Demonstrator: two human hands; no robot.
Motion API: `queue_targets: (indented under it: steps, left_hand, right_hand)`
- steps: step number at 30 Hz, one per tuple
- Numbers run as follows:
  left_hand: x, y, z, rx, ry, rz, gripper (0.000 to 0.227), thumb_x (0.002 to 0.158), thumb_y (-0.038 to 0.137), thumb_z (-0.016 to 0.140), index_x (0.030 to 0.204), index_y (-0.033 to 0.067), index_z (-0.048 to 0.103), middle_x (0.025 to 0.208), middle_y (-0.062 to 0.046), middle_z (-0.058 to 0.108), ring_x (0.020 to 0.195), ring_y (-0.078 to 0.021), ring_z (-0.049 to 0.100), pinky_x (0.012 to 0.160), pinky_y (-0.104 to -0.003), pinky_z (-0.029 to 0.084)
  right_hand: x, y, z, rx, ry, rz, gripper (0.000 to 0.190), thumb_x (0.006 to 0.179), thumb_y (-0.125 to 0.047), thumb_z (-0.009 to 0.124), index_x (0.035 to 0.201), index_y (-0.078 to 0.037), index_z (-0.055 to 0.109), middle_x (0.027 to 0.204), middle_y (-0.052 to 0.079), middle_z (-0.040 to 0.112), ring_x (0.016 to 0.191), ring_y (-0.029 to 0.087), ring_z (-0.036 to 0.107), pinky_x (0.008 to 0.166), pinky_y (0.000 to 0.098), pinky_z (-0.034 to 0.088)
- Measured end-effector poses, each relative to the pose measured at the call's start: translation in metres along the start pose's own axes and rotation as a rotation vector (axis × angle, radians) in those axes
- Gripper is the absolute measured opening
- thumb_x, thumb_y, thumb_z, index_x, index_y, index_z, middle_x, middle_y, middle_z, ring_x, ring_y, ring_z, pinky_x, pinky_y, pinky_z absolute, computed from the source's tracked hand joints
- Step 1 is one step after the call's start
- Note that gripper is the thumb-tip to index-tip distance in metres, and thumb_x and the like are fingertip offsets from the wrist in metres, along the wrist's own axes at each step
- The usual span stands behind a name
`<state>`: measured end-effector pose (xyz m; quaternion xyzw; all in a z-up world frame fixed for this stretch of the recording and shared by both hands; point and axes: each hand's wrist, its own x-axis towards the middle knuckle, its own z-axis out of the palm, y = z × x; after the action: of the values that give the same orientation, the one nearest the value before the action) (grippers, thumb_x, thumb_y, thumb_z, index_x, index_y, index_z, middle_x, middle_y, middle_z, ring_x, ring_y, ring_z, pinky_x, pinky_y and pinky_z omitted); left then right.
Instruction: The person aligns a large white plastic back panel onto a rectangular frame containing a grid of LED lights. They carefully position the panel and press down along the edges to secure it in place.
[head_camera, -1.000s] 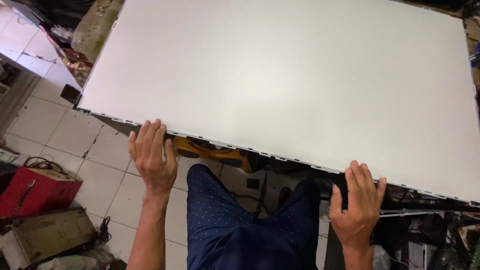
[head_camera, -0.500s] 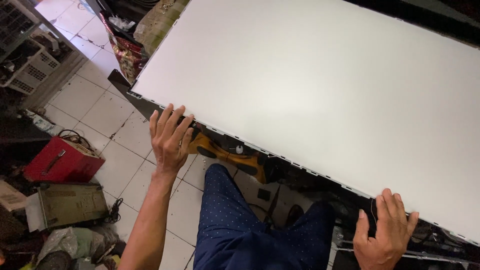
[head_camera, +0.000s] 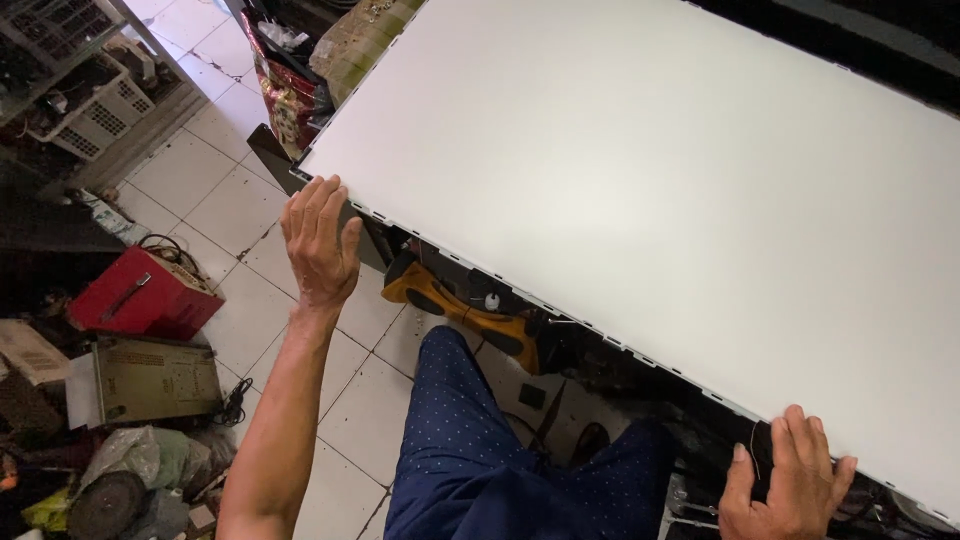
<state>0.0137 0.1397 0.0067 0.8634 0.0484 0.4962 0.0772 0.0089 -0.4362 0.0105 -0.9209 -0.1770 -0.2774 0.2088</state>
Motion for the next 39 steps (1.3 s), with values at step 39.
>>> queue_targets:
  steps: [39]
  left_hand:
    - [-0.021,0.191,0.009,-0.452,-0.256,0.245,0.054,0.106,0.042,0.063,0.145,0.0054,0.055,0.154,-0.018,0.051,0.148,-0.039,0.045,0.126,-0.058,0.033]
  right_hand:
    - [0.034,-0.076,0.011,-0.094,-0.008,-0.093,0.062,0.089,-0.019,0.08,0.142,0.007,0.062,0.149,0.027,0.062,0.147,0.045,0.053,0.126,0.0739,0.029]
